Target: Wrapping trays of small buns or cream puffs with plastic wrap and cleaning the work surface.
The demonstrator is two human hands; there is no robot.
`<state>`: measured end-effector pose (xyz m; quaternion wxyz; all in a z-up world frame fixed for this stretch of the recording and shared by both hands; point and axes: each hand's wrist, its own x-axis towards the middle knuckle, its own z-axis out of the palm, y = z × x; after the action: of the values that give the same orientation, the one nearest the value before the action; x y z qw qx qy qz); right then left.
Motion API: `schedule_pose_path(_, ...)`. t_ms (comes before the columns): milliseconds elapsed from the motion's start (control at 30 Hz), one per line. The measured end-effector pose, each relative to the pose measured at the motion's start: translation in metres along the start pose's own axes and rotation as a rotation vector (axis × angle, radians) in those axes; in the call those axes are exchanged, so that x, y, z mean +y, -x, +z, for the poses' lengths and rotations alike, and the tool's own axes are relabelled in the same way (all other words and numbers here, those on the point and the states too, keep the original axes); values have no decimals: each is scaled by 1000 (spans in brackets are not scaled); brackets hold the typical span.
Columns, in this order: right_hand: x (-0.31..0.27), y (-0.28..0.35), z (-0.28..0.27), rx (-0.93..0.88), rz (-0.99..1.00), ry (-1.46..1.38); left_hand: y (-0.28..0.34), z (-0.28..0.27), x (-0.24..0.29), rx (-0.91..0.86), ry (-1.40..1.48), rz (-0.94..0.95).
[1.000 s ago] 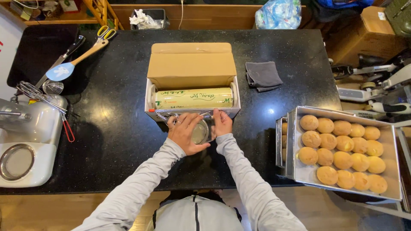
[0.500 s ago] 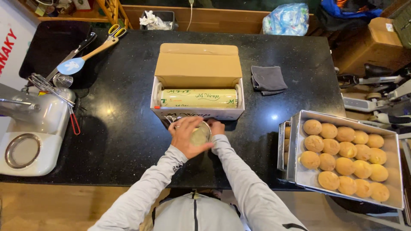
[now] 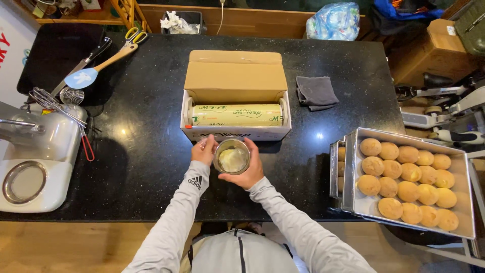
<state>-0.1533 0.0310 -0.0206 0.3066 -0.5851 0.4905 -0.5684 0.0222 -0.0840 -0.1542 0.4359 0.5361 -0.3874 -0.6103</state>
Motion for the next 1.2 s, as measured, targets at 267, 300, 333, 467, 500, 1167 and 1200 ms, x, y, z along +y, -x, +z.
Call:
schedule_pose_path(267,0,-8,-7,-127,56,43,6,10,-15,41,-19,211)
schedule_pose_path(300,2,-10,-11,-121,57,43,1,10,-23,35,-22,211)
schedule_pose_path(333,3,-11,-15,-178,61,33,-4,9,-31,-19,-72,172)
schedule_pose_path(467,0,-20,-43,-456,48,55,-16,5,-89,-97,-262,53)
schedule_pose_path(500,-8,-23,-53,-449,50,58,-14,6,-96,-105,-265,54)
schedule_pose_path(1167,-46,28,-56,-211,56,295,30,25,53,-248,-104,-104)
schedule_pose_path(1200,-46,28,-57,-211,62,297,35,22,59,-250,-104,-110)
